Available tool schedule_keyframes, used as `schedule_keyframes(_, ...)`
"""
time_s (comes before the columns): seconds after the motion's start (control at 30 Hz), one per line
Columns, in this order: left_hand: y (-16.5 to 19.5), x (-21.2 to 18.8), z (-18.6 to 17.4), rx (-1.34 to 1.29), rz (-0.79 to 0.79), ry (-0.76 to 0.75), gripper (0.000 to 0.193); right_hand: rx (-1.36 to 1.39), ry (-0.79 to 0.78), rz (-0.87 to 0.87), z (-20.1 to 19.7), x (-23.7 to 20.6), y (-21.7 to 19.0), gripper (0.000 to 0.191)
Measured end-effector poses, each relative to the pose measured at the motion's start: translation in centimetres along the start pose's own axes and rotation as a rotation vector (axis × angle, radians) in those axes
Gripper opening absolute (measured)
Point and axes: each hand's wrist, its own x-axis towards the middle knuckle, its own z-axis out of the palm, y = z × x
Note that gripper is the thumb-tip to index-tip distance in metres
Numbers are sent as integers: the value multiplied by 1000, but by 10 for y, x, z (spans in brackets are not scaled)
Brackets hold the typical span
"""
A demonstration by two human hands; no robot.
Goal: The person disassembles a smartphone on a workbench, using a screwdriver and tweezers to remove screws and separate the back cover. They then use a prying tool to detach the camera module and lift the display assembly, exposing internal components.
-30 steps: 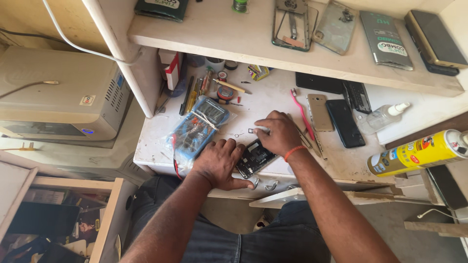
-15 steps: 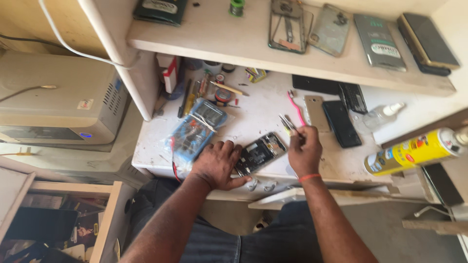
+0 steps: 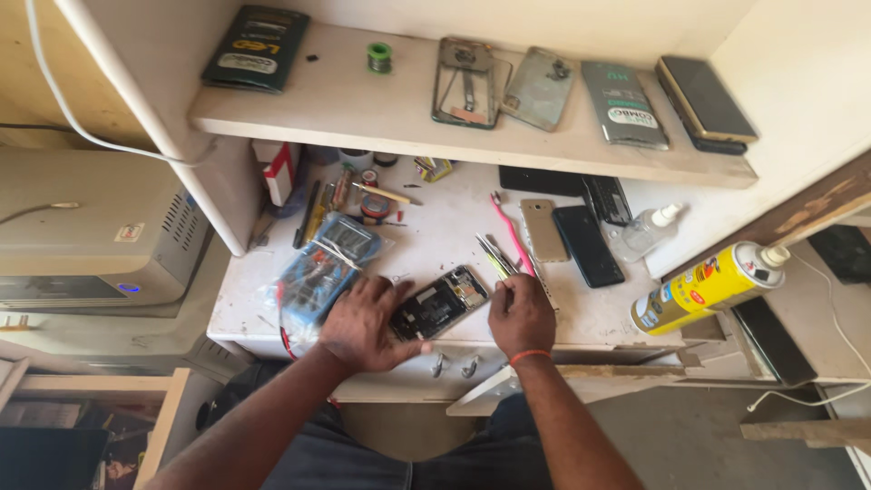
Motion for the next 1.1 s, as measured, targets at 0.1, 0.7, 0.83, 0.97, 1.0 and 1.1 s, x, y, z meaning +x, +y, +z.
schedule_keyframes(0.1, 23, 16, 9, -98, -86, 50, 94, -32, -13, 0, 4, 4, -3, 13)
schedule_keyframes(0.7, 22, 70, 14, -40, 53, -319, 55, -1, -3, -15, 5, 4, -9, 14)
schedule_keyframes(0.83, 11, 72, 2, -97, 73, -297, 56, -6, -21, 13, 7, 5, -7, 16)
schedule_keyframes(0.97, 2, 74, -9, -121, 0, -337, 60, -27, -48, 31, 11, 6, -2, 16)
schedule_keyframes(1.0, 0, 74, -11, -116, -28, -348, 59, -25, -36, 16, 12, 6, -1, 16)
schedule_keyframes(1.1, -11, 70, -17, -196, -126, -316, 57, -20, -15, -15, 12, 6, 1, 17)
